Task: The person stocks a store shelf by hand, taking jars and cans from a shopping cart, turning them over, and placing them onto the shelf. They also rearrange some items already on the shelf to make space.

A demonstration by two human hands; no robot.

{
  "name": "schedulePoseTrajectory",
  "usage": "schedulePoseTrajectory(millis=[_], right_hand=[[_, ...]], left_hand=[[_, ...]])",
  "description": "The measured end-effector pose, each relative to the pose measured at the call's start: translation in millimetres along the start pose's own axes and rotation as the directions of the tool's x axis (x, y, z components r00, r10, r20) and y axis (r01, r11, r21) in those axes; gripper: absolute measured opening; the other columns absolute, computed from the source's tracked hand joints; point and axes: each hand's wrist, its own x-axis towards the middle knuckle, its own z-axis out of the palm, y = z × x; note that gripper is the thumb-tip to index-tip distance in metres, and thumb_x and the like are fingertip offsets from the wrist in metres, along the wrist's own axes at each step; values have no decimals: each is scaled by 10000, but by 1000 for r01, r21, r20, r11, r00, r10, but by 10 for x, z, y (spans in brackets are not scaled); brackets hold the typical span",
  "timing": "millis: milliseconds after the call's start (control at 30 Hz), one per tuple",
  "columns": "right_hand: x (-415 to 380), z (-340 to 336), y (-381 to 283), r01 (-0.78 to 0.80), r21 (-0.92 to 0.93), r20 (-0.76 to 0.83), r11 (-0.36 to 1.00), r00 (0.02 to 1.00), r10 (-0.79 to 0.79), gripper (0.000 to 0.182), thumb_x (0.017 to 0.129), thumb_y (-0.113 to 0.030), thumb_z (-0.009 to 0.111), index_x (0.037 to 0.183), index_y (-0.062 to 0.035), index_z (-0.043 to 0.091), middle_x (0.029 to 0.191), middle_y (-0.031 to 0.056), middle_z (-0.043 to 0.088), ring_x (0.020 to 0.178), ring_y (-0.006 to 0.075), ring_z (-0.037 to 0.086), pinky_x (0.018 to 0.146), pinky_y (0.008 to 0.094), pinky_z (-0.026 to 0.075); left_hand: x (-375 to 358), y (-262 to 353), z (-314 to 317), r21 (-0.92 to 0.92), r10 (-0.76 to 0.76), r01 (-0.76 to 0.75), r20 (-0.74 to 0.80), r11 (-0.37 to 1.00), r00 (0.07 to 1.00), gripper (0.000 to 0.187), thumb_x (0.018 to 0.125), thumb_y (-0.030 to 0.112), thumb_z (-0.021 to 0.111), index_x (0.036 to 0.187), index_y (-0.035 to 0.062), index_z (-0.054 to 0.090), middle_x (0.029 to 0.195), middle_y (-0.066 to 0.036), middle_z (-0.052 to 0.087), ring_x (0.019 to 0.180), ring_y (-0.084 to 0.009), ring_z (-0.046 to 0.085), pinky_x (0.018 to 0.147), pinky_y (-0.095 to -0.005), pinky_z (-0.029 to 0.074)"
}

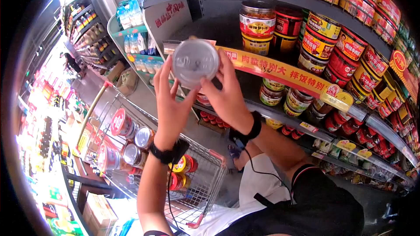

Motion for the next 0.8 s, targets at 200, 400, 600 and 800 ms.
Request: schedulePoseTrajectory(millis=[200,400,600,800], right_hand=[[682,-232,397,130,-117,-55,984,989,-138,705,925,-21,622,1486,49,200,1388,163,444,1260,207,474,1053,342,394],[1312,-396,748,-27,-208,-134,978,991,-1,728,907,-114,658,1445,120,227,1225,179,562,1082,213,565,948,309,452],[1525,-492,903,-24,-384,-162,923,986,-42,710,911,-211,648,1407,126,268,1282,230,540,1174,253,543,1001,329,420],[1520,-461,932,-26,-326,-155,945,988,-26,672,908,-231,640,1392,96,309,1284,239,540,1187,293,545,1010,350,413]], left_hand=[[831,-289,352,-370,-5,42,99,928,995,814,783,-44,757,1450,76,306,1390,-111,455,1313,-226,442,1067,-365,418],[1581,-772,694,-312,126,-68,170,948,977,701,864,-11,702,1435,27,296,1210,-151,586,1074,-194,594,897,-318,515],[2093,-1229,916,-339,88,46,368,940,926,703,869,46,724,1428,-6,301,1136,-121,631,1010,-158,603,847,-300,526],[2230,-1387,941,-349,44,145,481,926,876,698,872,174,752,1407,-14,345,1189,-111,626,1074,-173,596,935,-309,494]])
